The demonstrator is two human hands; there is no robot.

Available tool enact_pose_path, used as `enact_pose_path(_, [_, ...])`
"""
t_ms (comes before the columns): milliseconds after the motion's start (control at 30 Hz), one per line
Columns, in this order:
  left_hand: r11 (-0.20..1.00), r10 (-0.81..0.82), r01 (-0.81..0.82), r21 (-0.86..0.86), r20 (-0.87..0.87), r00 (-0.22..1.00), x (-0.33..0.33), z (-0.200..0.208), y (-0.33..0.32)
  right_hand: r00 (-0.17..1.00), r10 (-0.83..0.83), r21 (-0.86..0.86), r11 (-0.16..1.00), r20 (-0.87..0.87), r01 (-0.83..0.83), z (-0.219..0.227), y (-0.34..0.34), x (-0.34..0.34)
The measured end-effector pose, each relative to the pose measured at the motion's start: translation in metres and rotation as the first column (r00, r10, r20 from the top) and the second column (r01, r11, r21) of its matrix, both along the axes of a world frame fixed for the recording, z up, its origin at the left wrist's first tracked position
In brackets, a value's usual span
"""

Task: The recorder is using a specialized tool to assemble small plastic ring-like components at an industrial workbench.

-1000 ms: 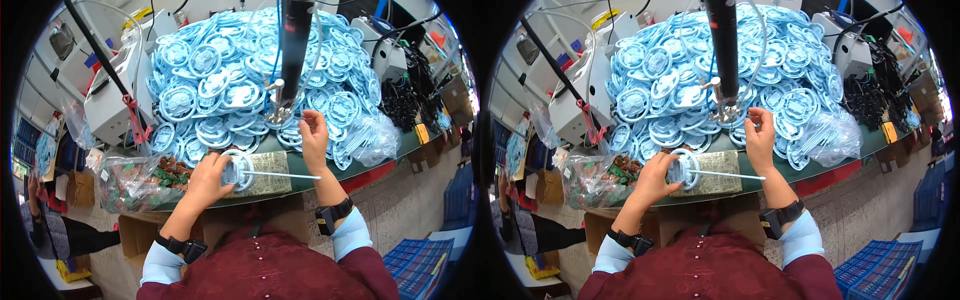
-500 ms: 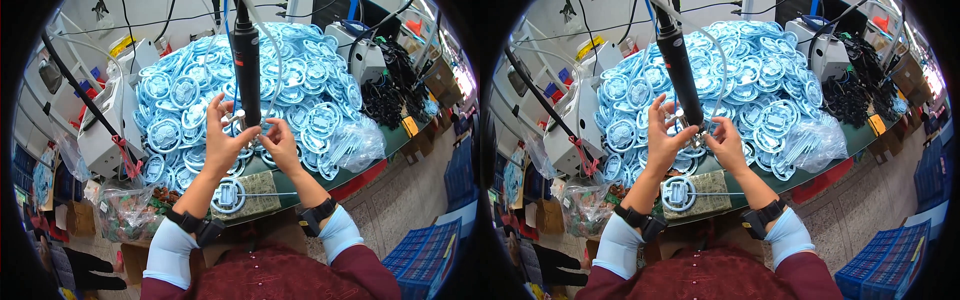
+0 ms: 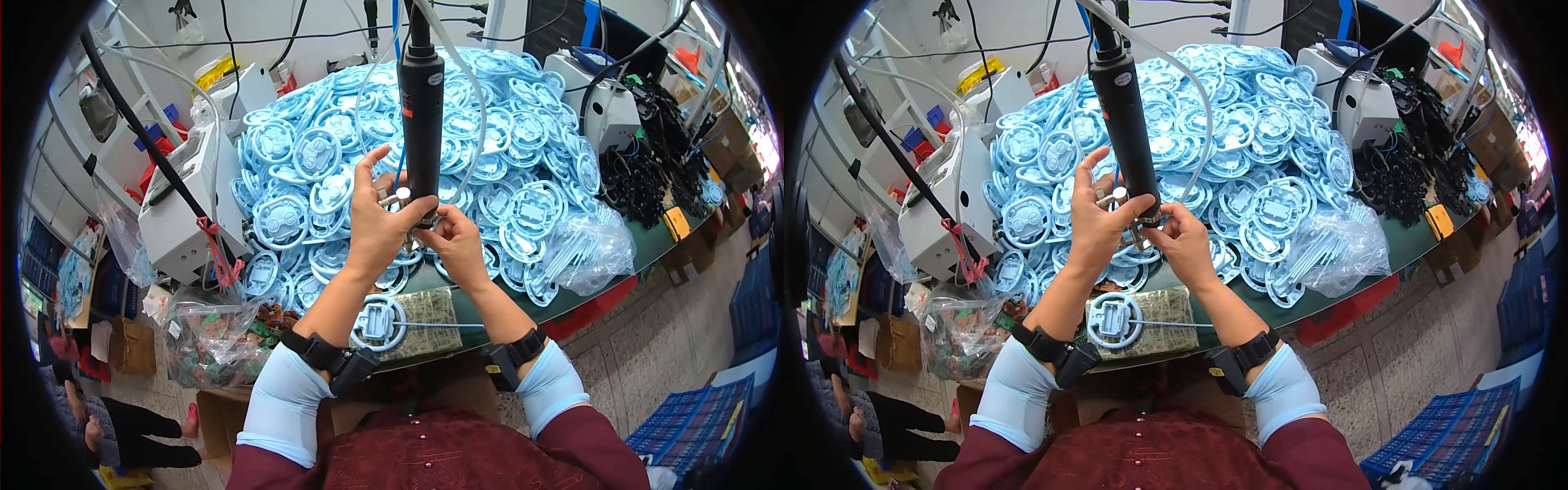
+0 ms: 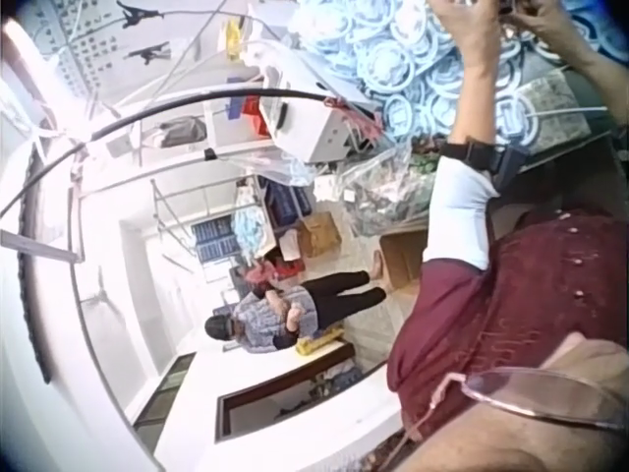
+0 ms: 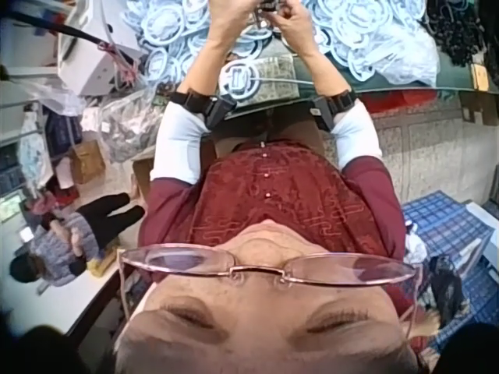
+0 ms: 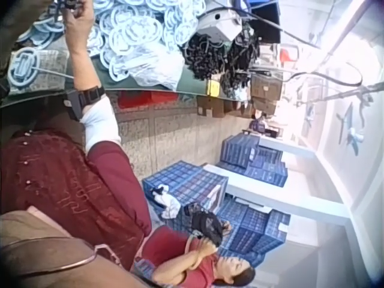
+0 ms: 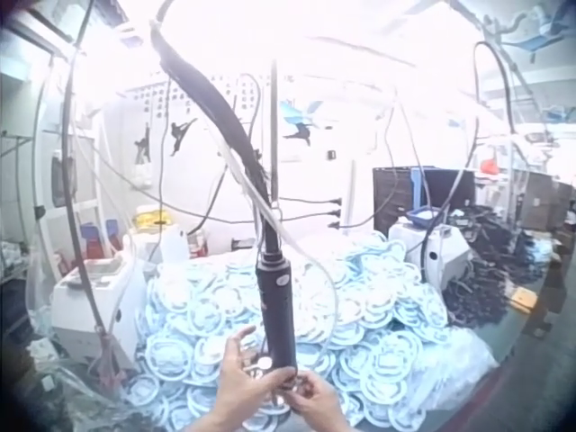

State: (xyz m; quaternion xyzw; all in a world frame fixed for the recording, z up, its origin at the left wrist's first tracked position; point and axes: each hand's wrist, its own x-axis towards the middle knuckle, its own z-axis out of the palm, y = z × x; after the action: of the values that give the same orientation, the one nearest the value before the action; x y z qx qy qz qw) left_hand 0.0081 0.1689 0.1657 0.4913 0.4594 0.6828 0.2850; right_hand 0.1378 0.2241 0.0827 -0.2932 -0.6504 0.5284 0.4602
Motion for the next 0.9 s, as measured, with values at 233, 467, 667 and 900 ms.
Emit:
enact_pose_path(233, [0.999,-0.038,0.038,0.005,0.028,0.999,-0.002,0.0,-0.004,1.0,-0.005,0.021,1.0,0.022,0.005,0.002,-0.007,0.002])
enact_pose_path(467, [0.999,0.038,-0.038,-0.001,-0.037,0.999,0.002,0.02,-0.012,0.99,0.141,-0.089,0.986,-0.011,-0.141,0.022,-0.011,0.008])
enact_pose_path(667, [0.985,0.165,-0.174,-0.019,-0.222,0.961,0.005,0.055,-0.01,0.982,0.177,-0.174,0.967,-0.069,-0.187,0.059,-0.015,0.015])
enact_pose_path(900, [0.99,0.135,-0.141,-0.018,-0.181,0.974,0.001,0.09,-0.003,0.98,0.168,-0.118,0.976,-0.111,-0.181,0.094,-0.022,0.017])
